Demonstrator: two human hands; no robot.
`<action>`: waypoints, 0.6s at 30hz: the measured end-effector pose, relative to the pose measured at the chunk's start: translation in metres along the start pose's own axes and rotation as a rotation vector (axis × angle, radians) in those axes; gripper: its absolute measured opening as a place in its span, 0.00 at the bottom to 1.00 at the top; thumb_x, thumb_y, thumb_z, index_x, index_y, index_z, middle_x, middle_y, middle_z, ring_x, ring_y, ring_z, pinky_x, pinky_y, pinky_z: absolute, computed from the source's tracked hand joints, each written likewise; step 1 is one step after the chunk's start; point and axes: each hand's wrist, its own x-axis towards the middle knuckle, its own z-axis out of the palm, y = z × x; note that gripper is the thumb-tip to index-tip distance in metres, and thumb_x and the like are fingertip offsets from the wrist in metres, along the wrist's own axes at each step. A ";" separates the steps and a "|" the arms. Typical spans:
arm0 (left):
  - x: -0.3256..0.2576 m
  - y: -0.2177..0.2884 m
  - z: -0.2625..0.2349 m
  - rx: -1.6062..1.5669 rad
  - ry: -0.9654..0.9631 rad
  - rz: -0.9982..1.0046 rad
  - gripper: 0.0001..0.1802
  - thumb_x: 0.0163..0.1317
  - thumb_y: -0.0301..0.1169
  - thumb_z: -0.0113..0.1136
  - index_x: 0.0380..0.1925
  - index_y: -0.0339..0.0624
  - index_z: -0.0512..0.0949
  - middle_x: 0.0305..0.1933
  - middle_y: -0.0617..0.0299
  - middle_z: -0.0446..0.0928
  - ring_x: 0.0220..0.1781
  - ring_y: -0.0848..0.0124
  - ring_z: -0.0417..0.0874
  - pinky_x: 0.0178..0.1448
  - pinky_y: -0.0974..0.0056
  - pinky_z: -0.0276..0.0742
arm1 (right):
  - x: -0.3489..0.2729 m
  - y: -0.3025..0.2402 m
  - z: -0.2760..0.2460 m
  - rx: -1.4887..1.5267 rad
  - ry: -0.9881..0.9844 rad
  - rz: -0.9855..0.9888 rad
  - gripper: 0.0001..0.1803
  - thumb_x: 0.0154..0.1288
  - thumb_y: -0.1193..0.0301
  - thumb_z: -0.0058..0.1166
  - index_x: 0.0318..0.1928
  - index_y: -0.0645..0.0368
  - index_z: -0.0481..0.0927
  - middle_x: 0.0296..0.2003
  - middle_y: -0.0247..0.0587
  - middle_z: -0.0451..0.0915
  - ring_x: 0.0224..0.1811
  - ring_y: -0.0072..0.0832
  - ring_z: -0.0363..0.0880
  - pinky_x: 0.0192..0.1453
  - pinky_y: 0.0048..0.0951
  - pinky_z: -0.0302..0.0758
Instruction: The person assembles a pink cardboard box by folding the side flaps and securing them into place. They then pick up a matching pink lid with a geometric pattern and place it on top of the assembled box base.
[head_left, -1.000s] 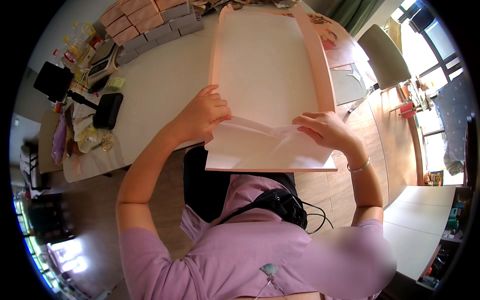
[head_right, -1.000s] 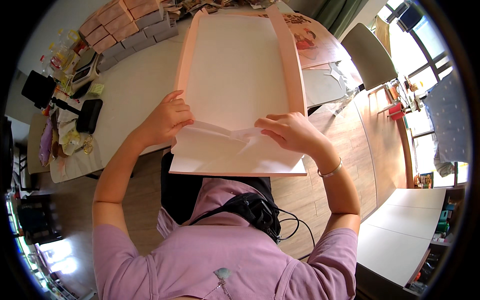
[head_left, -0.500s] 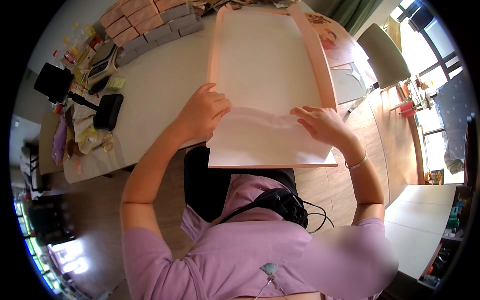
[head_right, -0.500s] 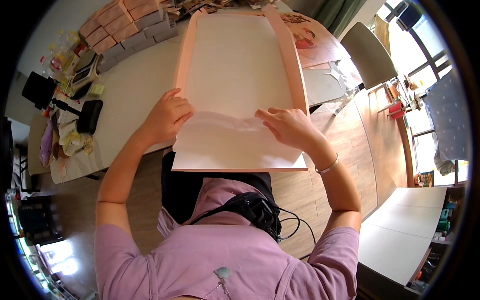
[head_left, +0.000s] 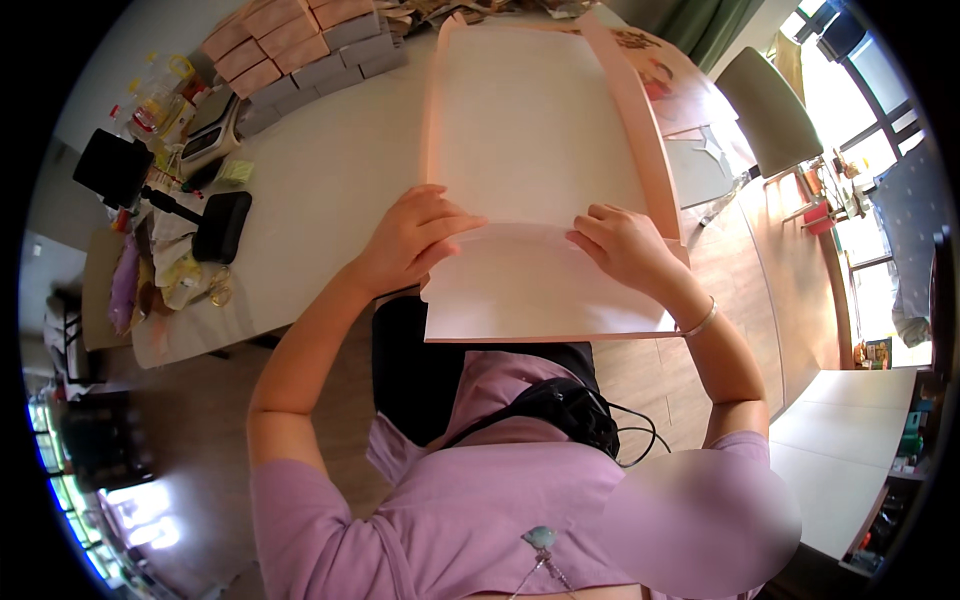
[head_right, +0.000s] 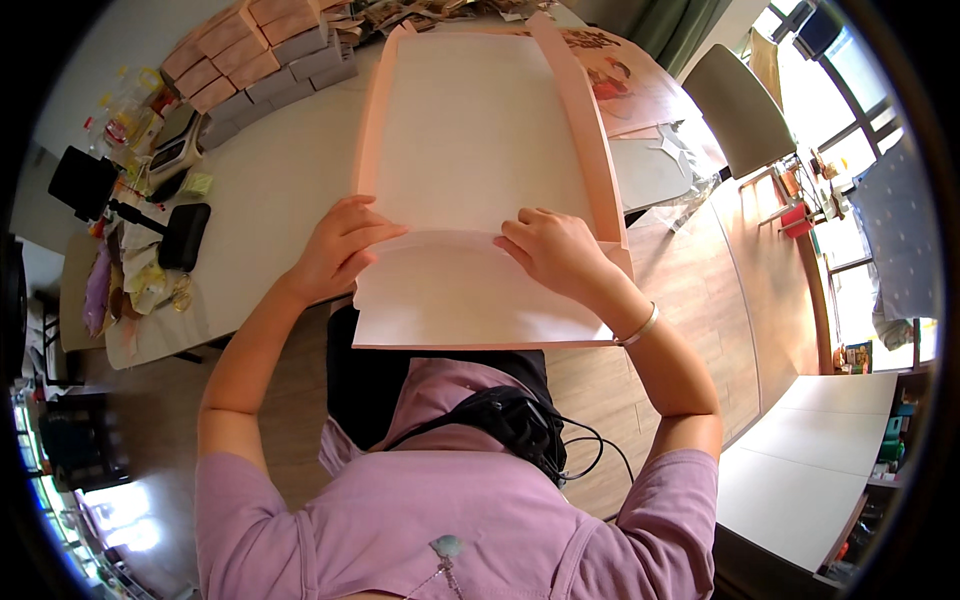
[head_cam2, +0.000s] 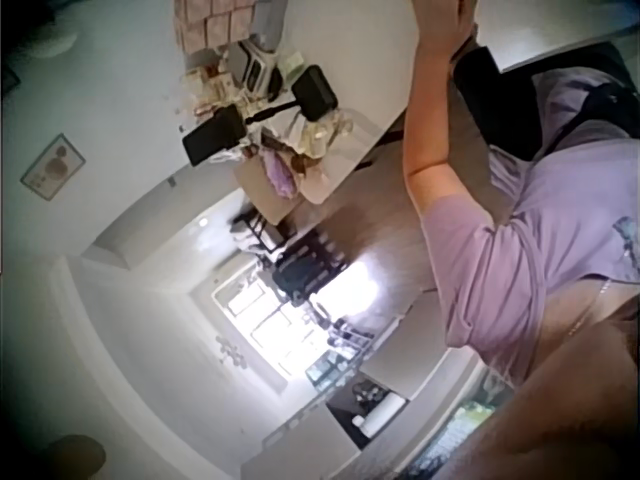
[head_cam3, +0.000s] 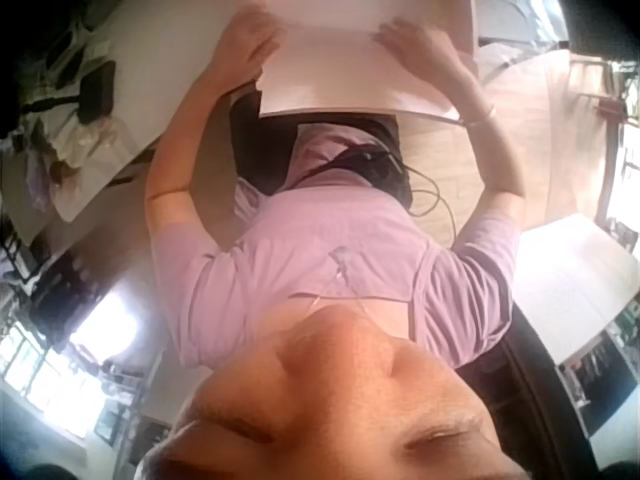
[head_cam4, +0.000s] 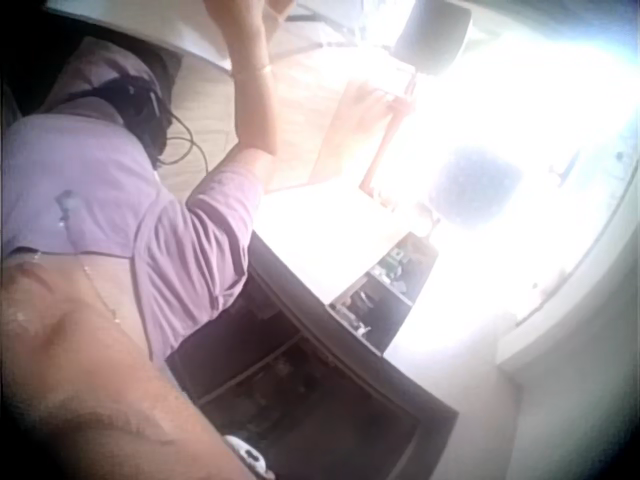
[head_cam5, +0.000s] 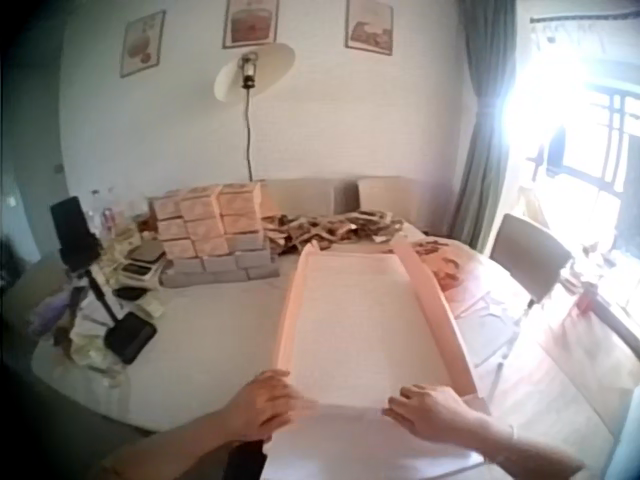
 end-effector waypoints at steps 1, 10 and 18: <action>-0.005 -0.003 -0.001 -0.024 0.007 0.044 0.16 0.70 0.40 0.58 0.54 0.48 0.81 0.48 0.60 0.83 0.50 0.58 0.80 0.74 0.46 0.64 | 0.001 0.000 -0.001 0.017 -0.011 -0.017 0.12 0.72 0.65 0.56 0.33 0.60 0.76 0.29 0.43 0.75 0.33 0.43 0.77 0.37 0.42 0.75; -0.018 0.012 -0.019 -0.094 -0.200 0.015 0.42 0.40 0.29 0.50 0.65 0.44 0.74 0.68 0.50 0.74 0.67 0.55 0.75 0.83 0.42 0.49 | -0.002 0.004 -0.007 0.091 -0.057 -0.079 0.12 0.71 0.67 0.57 0.32 0.62 0.77 0.27 0.45 0.74 0.32 0.44 0.76 0.36 0.43 0.74; -0.019 0.036 -0.032 0.068 -0.362 -0.113 0.47 0.37 0.23 0.60 0.67 0.52 0.70 0.77 0.62 0.62 0.79 0.60 0.62 0.83 0.36 0.42 | -0.002 0.006 -0.003 0.089 -0.035 -0.054 0.11 0.71 0.68 0.57 0.34 0.62 0.78 0.28 0.45 0.75 0.34 0.44 0.77 0.37 0.43 0.74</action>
